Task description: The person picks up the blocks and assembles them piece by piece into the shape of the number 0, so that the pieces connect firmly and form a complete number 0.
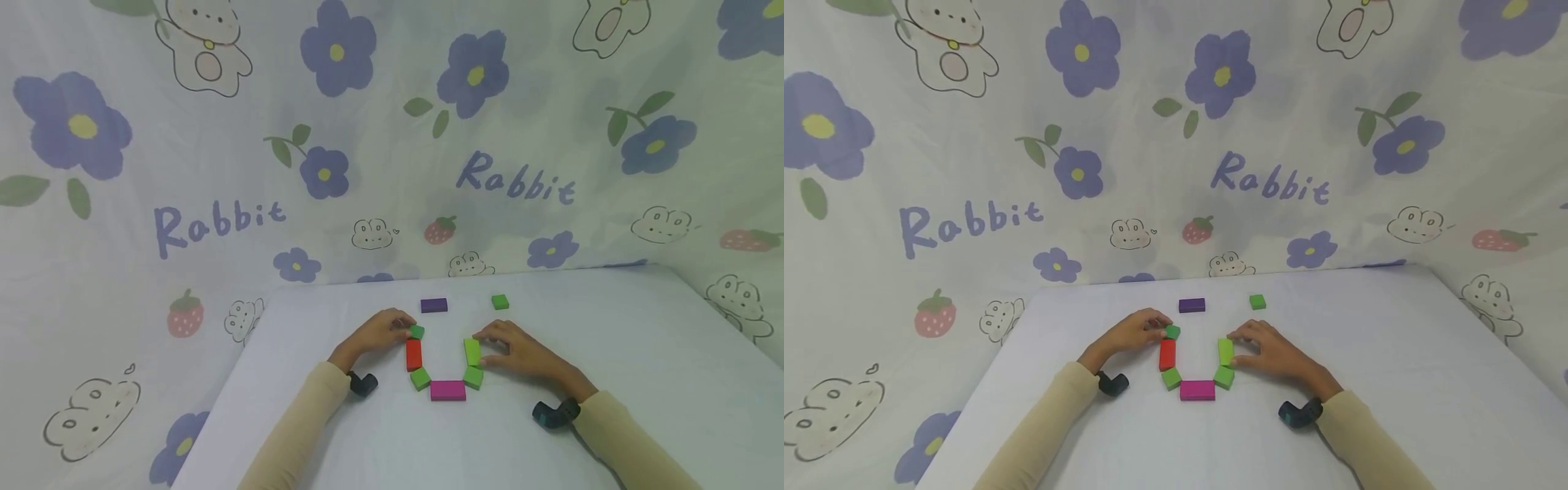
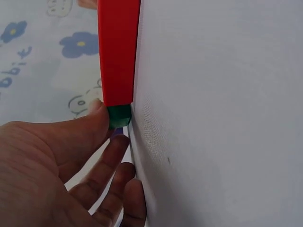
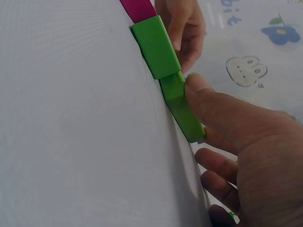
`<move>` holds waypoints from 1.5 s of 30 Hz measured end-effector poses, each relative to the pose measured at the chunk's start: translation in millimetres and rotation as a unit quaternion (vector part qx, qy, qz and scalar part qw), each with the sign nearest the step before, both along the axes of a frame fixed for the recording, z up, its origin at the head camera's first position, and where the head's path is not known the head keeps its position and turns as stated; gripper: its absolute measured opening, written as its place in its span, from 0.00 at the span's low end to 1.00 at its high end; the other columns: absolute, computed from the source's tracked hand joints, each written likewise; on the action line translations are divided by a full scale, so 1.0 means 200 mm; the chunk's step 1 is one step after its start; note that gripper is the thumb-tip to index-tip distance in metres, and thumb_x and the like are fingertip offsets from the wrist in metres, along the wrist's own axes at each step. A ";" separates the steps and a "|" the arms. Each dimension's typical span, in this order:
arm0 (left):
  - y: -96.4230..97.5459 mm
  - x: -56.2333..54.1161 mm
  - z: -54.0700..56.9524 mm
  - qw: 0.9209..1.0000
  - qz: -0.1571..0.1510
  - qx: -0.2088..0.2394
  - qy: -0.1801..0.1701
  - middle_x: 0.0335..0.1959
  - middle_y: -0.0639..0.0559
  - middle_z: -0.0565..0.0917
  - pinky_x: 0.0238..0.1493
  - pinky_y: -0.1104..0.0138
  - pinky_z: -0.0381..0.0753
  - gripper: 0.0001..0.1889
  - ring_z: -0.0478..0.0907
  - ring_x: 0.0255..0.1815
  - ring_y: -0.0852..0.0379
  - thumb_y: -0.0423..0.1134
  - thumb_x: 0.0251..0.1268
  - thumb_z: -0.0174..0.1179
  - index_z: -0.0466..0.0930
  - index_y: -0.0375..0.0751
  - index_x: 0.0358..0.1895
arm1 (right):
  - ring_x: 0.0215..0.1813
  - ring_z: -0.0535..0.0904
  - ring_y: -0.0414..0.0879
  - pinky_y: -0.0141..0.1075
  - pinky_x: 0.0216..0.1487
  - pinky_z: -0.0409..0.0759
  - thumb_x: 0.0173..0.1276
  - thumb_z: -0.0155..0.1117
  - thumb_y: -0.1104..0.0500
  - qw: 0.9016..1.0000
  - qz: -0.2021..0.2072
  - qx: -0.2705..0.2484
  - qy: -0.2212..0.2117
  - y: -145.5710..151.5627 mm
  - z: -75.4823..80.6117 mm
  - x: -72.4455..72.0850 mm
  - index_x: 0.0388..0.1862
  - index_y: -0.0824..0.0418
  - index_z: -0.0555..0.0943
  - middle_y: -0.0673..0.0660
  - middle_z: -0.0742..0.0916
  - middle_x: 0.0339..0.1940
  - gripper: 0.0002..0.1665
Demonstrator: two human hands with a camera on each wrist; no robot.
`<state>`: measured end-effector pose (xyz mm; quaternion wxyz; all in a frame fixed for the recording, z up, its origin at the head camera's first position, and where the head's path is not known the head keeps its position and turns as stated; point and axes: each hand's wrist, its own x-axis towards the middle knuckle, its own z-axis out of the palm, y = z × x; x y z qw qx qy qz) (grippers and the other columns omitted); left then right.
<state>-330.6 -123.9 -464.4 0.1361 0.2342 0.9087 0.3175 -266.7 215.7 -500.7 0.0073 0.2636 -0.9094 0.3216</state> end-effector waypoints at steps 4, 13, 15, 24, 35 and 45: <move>0.00 0.00 0.01 1.000 -0.003 -0.002 0.001 0.56 0.47 0.82 0.67 0.49 0.74 0.15 0.76 0.61 0.46 0.38 0.69 0.62 0.81 0.45 0.57 | 0.64 0.74 0.48 0.54 0.66 0.74 0.62 0.70 0.38 1.000 0.003 -0.001 -0.002 0.00 0.00 0.00 0.60 0.46 0.81 0.44 0.82 0.57 0.29; 0.00 -0.01 -0.01 1.000 -0.001 0.002 -0.002 0.55 0.50 0.82 0.66 0.50 0.75 0.15 0.76 0.60 0.48 0.39 0.69 0.62 0.81 0.47 0.57 | 0.65 0.73 0.49 0.56 0.68 0.73 0.63 0.70 0.39 1.000 0.013 -0.007 -0.005 0.00 0.02 0.00 0.61 0.48 0.81 0.45 0.82 0.57 0.30; 0.00 -0.01 -0.01 1.000 0.000 0.006 -0.004 0.55 0.49 0.82 0.65 0.50 0.76 0.15 0.76 0.60 0.48 0.39 0.69 0.62 0.81 0.47 0.57 | 0.64 0.74 0.49 0.55 0.67 0.73 0.62 0.70 0.39 1.000 0.013 -0.007 -0.006 0.00 0.01 0.00 0.60 0.48 0.81 0.45 0.83 0.57 0.30; -0.01 0.00 -0.02 1.000 0.000 0.010 -0.003 0.55 0.49 0.82 0.65 0.51 0.76 0.14 0.77 0.59 0.48 0.39 0.69 0.63 0.82 0.46 0.56 | 0.65 0.73 0.49 0.55 0.67 0.73 0.62 0.71 0.40 1.000 0.013 -0.005 -0.009 0.00 0.01 0.00 0.61 0.48 0.81 0.45 0.83 0.57 0.30; -0.03 0.03 -0.04 1.000 0.003 0.029 0.002 0.61 0.47 0.80 0.71 0.49 0.71 0.21 0.74 0.67 0.48 0.47 0.74 0.56 0.75 0.45 0.65 | 0.64 0.74 0.49 0.55 0.67 0.74 0.63 0.70 0.38 1.000 0.011 -0.003 -0.002 -0.01 0.01 0.00 0.61 0.48 0.81 0.45 0.83 0.57 0.30; -0.03 0.20 -0.10 0.997 0.037 0.061 0.019 0.67 0.51 0.75 0.74 0.44 0.63 0.25 0.65 0.74 0.46 0.51 0.70 0.60 0.73 0.50 0.68 | 0.65 0.73 0.50 0.55 0.68 0.73 0.63 0.69 0.37 1.000 0.001 0.003 -0.009 -0.01 0.01 0.00 0.62 0.47 0.80 0.45 0.83 0.57 0.31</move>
